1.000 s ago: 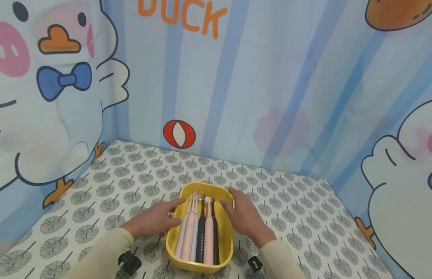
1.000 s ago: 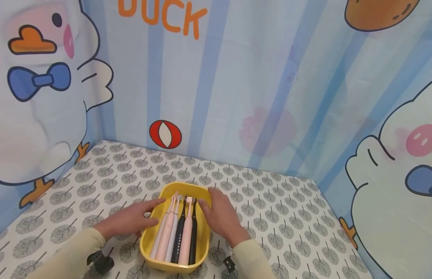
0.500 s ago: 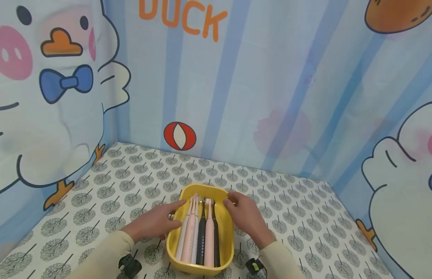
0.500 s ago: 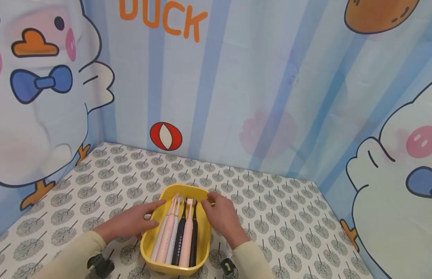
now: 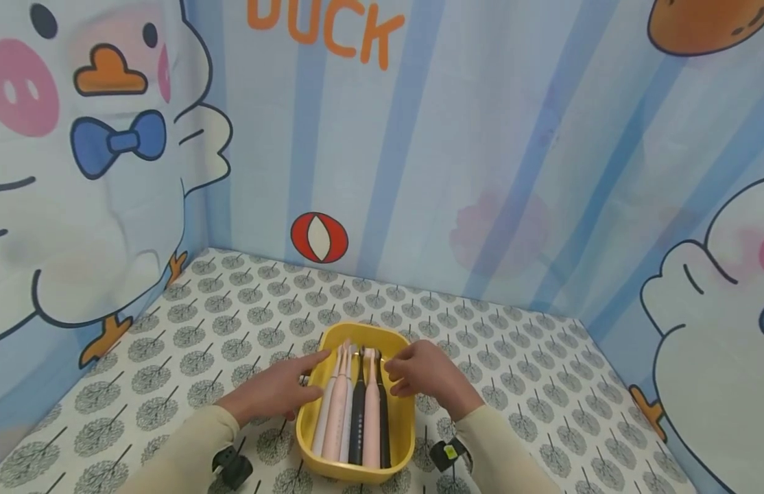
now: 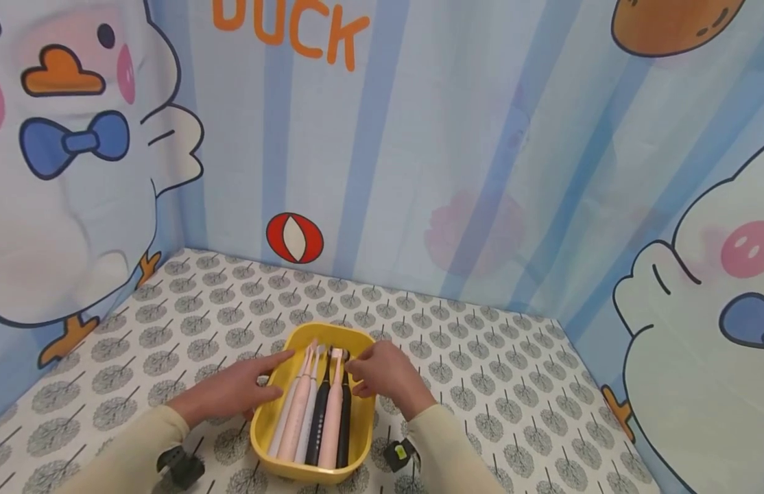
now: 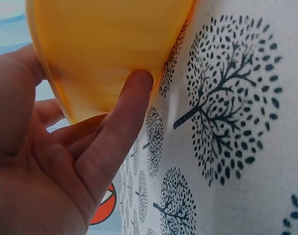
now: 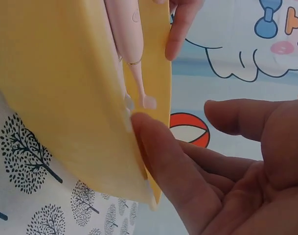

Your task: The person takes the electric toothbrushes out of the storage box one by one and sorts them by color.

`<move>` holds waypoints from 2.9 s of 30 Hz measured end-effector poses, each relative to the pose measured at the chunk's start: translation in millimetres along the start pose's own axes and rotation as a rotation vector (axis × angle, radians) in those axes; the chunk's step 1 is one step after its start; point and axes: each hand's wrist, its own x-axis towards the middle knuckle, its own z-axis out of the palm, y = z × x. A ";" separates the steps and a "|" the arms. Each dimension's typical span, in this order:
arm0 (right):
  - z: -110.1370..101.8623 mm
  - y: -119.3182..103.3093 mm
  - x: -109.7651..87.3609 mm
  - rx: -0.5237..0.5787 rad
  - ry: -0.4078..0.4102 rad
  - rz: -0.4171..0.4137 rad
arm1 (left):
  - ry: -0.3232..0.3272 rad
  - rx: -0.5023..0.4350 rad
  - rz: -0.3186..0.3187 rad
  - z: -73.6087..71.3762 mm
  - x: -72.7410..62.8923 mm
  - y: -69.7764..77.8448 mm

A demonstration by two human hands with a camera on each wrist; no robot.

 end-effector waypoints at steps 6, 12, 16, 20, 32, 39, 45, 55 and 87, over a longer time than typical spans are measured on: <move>3.3 -0.8 2.2 -0.042 -0.050 0.019 | -0.004 0.010 0.008 1.4 1.3 -0.5; 7.8 -3.6 6.7 -0.164 -0.099 0.041 | 0.003 0.022 0.014 1.4 1.4 -0.2; 10.3 -4.1 9.8 -0.211 -0.154 0.029 | 0.005 0.026 0.007 1.0 1.6 0.4; 12.4 -3.3 13.5 -0.209 -0.180 0.032 | -0.006 0.008 -0.003 0.6 0.9 -0.1; 17.7 -4.6 29.2 0.007 -0.288 0.135 | -0.011 -0.003 -0.007 -0.7 1.3 -2.8; 19.8 -8.4 35.5 -0.068 -0.356 0.133 | 0.007 0.008 -0.022 -1.0 0.9 -1.6; 25.1 -6.3 37.7 -0.055 -0.310 0.147 | 0.003 0.011 -0.030 -1.4 1.5 -4.0; 22.9 3.2 41.1 0.135 -0.254 0.106 | 0.010 -0.016 -0.024 -1.5 -2.2 -5.3; -44.4 30.0 22.8 0.664 0.022 0.004 | -0.019 -0.056 0.024 1.6 -0.2 -1.9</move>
